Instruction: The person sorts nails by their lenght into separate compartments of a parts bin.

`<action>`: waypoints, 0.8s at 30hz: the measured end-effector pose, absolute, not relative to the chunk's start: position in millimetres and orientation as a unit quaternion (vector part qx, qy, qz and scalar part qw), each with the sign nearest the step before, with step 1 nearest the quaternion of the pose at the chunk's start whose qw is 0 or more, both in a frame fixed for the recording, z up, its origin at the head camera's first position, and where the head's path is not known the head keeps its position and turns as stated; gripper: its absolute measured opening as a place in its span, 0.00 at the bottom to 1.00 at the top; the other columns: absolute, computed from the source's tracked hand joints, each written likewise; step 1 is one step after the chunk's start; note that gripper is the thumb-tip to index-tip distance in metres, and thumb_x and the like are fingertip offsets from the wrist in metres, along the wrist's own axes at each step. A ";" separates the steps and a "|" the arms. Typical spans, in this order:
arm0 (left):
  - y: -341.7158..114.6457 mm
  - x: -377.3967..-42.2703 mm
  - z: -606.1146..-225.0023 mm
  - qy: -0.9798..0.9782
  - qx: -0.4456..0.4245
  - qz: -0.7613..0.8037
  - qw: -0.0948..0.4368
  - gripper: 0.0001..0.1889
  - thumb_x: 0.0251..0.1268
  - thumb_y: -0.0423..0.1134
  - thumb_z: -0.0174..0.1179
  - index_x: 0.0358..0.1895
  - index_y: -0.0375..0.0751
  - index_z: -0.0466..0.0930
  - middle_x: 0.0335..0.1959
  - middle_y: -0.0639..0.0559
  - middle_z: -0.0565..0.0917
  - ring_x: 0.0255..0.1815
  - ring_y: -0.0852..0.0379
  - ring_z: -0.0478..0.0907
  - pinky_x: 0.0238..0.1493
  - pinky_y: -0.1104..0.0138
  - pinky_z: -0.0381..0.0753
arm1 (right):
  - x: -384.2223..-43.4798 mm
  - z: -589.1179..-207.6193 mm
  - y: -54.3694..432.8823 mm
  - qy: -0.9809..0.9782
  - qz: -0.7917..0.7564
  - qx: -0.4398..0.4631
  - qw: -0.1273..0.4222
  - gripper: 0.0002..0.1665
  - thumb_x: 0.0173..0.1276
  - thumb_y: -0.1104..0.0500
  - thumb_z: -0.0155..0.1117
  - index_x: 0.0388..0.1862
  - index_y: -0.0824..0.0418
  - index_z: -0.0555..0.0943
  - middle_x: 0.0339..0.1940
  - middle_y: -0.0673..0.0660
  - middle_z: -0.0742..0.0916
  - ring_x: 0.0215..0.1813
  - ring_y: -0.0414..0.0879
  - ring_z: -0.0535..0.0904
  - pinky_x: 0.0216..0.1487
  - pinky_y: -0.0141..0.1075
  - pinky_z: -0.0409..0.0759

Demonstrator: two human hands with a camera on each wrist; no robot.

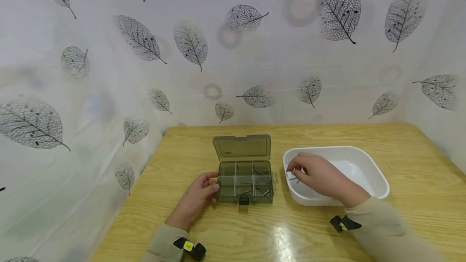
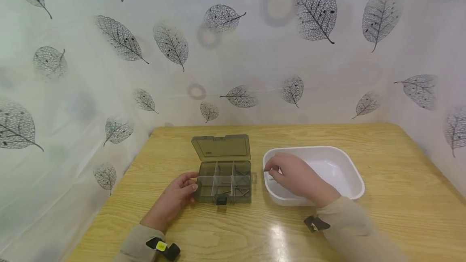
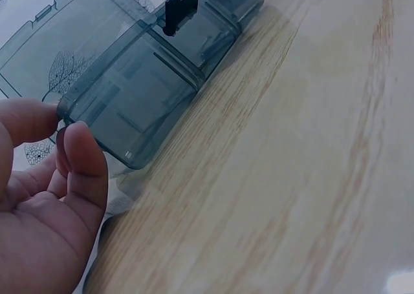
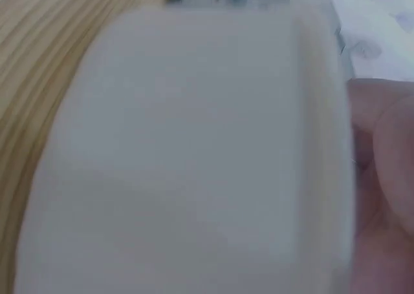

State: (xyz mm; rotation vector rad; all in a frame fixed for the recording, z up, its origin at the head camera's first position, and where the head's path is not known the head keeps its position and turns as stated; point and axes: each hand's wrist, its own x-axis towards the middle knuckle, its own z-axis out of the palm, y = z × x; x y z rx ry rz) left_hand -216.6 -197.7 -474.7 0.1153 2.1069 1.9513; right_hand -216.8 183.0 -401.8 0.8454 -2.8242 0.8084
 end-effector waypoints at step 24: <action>-195.1 -213.1 -468.6 0.720 0.036 0.680 0.137 0.25 0.73 0.30 0.57 0.70 0.30 0.65 0.43 0.42 0.76 0.31 0.53 0.75 0.33 0.65 0.81 | -232.4 -405.4 85.5 -0.929 0.232 0.283 0.057 0.07 0.73 0.60 0.63 0.46 0.54 0.87 0.35 0.44 0.81 0.34 0.38 0.73 0.36 0.36 0.77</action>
